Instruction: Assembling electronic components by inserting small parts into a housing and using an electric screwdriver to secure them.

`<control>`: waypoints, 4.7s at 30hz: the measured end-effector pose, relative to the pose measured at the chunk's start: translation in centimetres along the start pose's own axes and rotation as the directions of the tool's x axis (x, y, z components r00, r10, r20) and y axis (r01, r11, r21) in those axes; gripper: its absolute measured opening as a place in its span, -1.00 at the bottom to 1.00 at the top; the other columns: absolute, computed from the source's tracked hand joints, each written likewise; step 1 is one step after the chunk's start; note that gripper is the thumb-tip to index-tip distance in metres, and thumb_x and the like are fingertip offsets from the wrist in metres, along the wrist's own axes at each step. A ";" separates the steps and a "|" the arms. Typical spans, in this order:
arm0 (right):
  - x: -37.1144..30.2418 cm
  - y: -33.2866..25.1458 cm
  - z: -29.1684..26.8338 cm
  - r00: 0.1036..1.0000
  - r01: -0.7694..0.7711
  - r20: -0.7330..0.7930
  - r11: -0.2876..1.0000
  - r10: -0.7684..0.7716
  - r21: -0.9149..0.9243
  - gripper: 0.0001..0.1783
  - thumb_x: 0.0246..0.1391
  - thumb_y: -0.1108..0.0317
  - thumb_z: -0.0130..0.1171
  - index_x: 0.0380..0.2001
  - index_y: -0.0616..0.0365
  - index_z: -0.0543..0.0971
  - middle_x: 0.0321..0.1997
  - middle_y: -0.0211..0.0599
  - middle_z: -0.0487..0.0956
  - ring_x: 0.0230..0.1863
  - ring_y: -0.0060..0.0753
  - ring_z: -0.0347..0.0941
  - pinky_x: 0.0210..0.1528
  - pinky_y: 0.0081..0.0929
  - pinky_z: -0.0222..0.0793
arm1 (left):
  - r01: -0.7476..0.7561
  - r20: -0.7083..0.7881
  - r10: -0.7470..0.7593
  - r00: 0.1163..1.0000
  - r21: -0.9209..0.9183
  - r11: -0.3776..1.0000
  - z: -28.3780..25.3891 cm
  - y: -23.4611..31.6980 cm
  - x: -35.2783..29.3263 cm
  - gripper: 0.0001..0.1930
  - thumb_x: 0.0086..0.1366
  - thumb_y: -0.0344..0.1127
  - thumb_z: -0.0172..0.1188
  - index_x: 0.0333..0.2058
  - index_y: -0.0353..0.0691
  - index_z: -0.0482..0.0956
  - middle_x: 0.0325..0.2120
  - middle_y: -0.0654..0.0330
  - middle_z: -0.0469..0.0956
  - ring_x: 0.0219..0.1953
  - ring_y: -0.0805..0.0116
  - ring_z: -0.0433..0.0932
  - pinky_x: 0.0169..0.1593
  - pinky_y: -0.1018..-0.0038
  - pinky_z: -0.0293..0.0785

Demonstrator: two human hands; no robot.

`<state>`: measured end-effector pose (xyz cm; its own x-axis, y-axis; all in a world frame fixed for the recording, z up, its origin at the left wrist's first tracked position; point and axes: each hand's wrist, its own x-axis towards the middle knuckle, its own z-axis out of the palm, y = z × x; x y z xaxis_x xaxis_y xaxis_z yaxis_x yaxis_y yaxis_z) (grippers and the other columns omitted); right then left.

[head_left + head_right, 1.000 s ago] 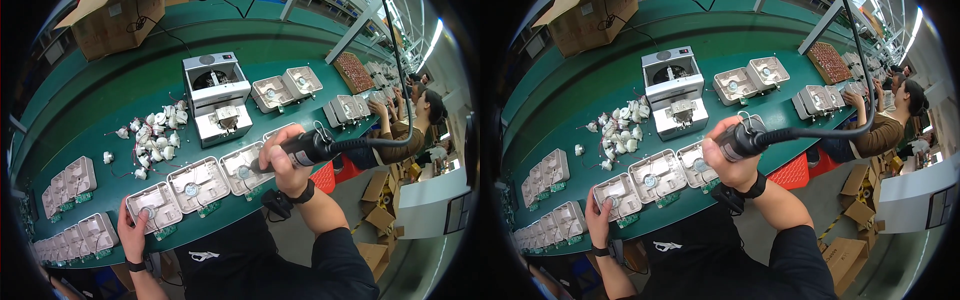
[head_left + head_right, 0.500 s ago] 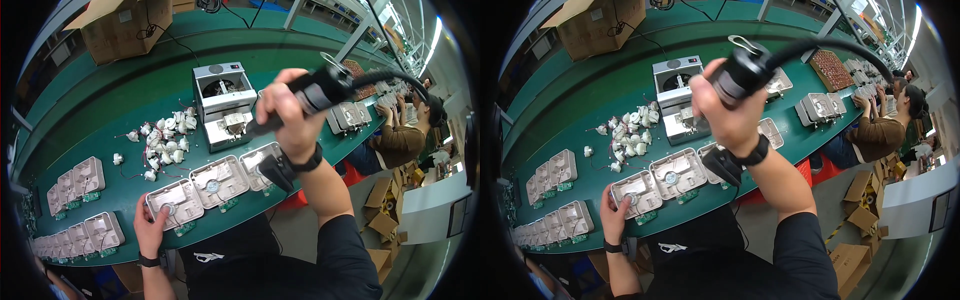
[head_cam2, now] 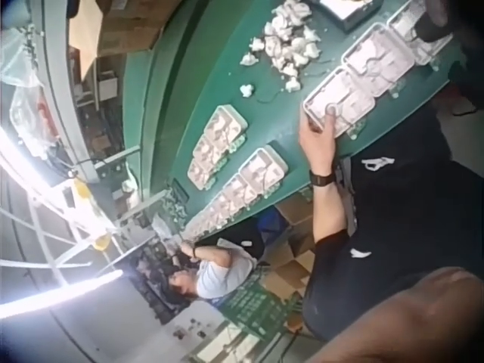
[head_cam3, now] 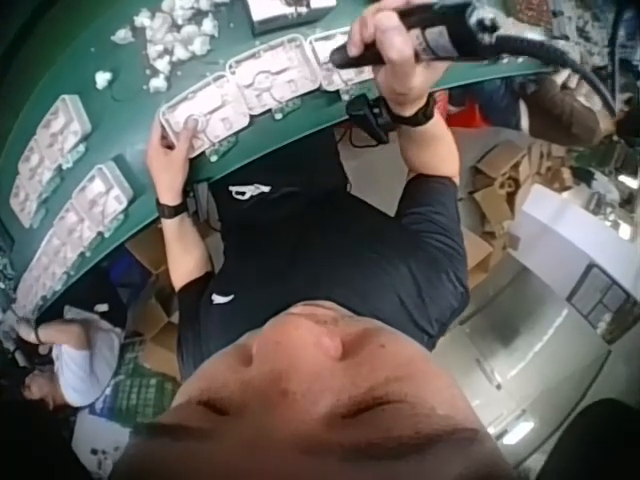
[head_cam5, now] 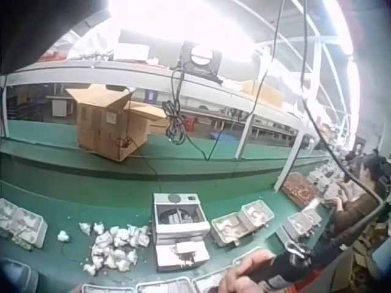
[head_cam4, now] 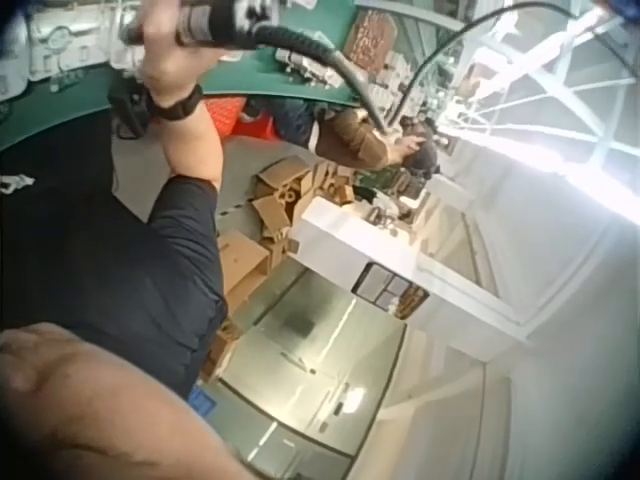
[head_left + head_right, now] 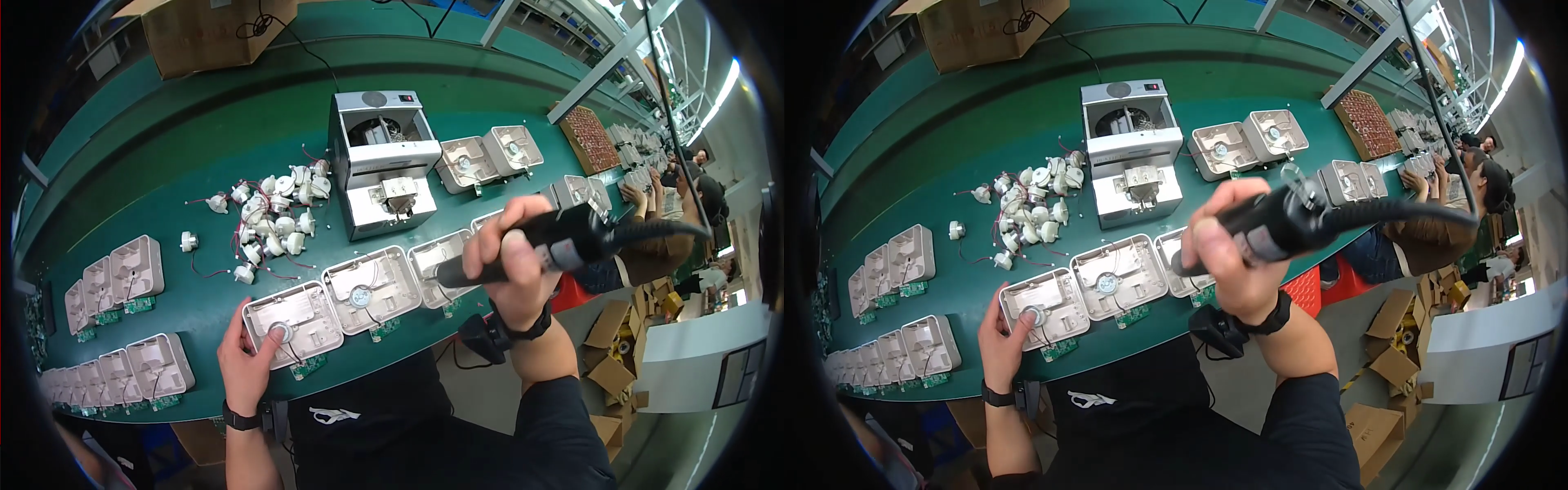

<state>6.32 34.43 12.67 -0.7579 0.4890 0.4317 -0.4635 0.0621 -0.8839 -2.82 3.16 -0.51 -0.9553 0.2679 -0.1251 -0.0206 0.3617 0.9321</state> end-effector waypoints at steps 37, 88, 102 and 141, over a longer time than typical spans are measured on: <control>7.6 2.3 2.8 0.976 0.217 0.049 0.973 -0.214 -0.080 -0.79 0.19 0.40 0.12 -0.17 0.22 0.37 -0.53 -0.29 0.42 -0.61 -0.43 0.38 -0.51 -0.46 0.39 | -0.014 0.003 0.014 1.000 -0.059 0.998 1.6 0.3 0.2 -0.35 0.12 -0.26 0.47 0.17 -0.32 0.47 -0.53 0.34 0.51 -0.51 0.64 0.39 -0.37 0.62 0.41; 3.4 0.3 3.0 0.999 -0.033 0.041 0.998 0.035 -0.051 -0.81 0.21 0.39 0.12 -0.19 0.20 0.37 -0.53 -0.28 0.43 -0.60 -0.40 0.40 -0.51 -0.45 0.39 | -0.012 0.001 0.012 1.000 -0.036 0.999 1.5 0.4 0.4 -0.36 0.08 -0.22 0.51 0.13 -0.28 0.52 -0.61 0.37 0.42 -0.58 0.63 0.32 -0.46 0.62 0.32; -2.0 3.5 5.7 0.935 -0.087 0.341 0.994 0.103 -0.062 -0.65 0.15 0.34 0.18 -0.15 0.16 0.23 -0.49 -0.26 0.44 -0.51 -0.44 0.40 -0.38 -0.43 0.44 | -0.041 0.013 0.040 0.999 0.037 0.998 1.6 0.8 0.4 -0.37 0.08 -0.20 0.51 0.12 -0.28 0.52 -0.64 0.37 0.37 -0.60 0.61 0.29 -0.49 0.61 0.29; -2.5 5.7 5.3 0.913 -0.010 0.403 0.992 0.060 -0.123 -0.65 0.12 0.51 0.17 -0.13 0.16 0.23 -0.49 -0.28 0.45 -0.47 -0.47 0.42 -0.32 -0.41 0.46 | -0.060 0.009 0.060 0.998 0.057 0.997 1.6 0.6 0.7 -0.38 0.07 -0.20 0.50 0.10 -0.26 0.54 -0.65 0.36 0.34 -0.61 0.58 0.28 -0.50 0.58 0.26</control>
<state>3.17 28.97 7.48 -0.9048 0.0997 0.4140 -0.3954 0.1640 -0.9037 -3.00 5.00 -0.63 -0.9521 0.2973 -0.0721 0.0540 0.3954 0.9169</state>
